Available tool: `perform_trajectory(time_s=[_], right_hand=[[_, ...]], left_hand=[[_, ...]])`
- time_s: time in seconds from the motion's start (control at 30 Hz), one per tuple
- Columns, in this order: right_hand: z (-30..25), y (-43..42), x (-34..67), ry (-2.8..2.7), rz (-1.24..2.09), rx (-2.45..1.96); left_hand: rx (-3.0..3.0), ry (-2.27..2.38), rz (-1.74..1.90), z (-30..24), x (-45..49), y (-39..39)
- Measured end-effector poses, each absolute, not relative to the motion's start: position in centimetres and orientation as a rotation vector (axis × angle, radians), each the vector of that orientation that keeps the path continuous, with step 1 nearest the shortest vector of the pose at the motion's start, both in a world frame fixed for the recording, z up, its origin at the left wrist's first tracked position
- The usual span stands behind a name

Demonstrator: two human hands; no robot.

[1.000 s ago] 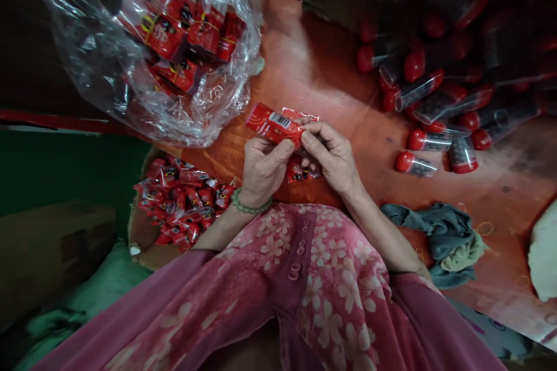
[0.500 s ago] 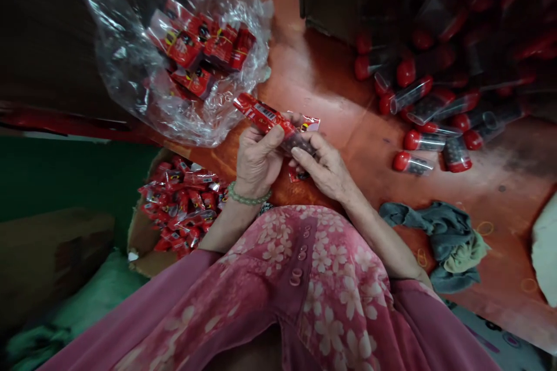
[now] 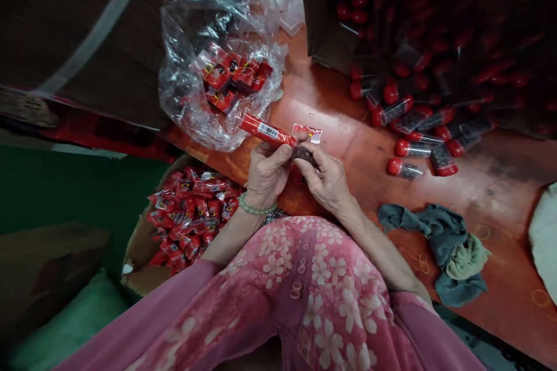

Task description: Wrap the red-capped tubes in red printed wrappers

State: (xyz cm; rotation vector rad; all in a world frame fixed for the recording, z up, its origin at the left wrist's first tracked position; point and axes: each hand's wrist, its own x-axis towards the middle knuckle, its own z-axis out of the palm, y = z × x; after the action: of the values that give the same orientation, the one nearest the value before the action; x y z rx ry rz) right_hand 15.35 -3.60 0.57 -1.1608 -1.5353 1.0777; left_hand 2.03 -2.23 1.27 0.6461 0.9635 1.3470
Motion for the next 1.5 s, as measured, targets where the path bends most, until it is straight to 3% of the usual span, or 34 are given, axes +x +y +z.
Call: perform_trajectory(time_s=[0.07,0.23,0.33,0.43,0.6,0.8,1.07,1.5], right_hand=[[0.7,-3.7,15.5,-1.514,1.119,-1.130],[1.1,-3.3,16.5,-1.267,1.711,-0.929],[1.0,-2.9,17.0,-1.141,1.879,-0.847],[0.8,-3.0,17.0,-1.186,1.827,-0.884],[0.5,-3.2,16.4,-1.375,1.386,-1.129],[0.6,-2.2,16.2,-1.185,1.639,-1.046],[0.2,-1.9,16.1,-1.118,1.550,-1.137],[0.5,-2.2,15.7,-0.954,1.689,-1.022]], left_hand=[[0.645,0.947,1.357,1.5,2.0,-2.4],[0.709,0.865,1.201,2.2,1.7,-2.9],[0.778,0.809,1.099,2.4,1.5,-3.1],[0.795,0.866,1.101,2.1,1.5,-3.0],[0.672,1.007,1.198,1.2,2.2,-2.6],[0.657,0.895,1.172,0.6,2.2,-2.2],[0.682,0.949,1.194,-0.3,2.0,-1.7],[0.524,0.917,1.248,0.7,2.0,-1.3]])
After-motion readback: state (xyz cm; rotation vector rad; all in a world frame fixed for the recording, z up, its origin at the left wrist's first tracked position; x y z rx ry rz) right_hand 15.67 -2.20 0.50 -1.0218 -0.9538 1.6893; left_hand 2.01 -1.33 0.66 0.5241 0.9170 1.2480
